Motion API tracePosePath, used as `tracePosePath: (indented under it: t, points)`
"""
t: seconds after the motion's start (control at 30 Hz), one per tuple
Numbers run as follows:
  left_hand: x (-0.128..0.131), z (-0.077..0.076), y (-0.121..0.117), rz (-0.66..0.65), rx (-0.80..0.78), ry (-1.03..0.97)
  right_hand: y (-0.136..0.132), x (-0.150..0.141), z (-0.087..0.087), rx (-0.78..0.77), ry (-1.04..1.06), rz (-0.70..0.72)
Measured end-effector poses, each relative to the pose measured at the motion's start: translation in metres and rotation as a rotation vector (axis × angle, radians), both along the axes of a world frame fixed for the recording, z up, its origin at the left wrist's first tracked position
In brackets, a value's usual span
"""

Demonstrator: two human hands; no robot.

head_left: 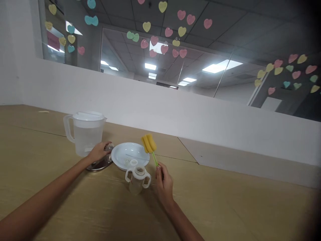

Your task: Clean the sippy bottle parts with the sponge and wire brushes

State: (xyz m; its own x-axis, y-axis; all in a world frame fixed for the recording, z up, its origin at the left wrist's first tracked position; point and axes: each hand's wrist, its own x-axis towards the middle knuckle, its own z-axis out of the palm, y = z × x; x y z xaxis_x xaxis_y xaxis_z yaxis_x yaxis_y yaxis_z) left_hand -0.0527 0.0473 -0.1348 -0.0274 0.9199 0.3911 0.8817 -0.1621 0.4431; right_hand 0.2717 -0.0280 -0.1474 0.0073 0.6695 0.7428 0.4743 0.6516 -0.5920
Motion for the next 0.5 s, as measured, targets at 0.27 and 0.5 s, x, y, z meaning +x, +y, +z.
tracePosePath:
  t: [0.27, 0.5]
  points:
    - [0.011, -0.008, 0.004, 0.034, 0.079, -0.125, -0.002, 0.001, 0.003, -0.008, -0.025, -0.004]
    - [0.05, 0.032, -0.017, -0.112, 0.01, -0.056, 0.0, 0.0, 0.002, -0.012, -0.051, -0.003]
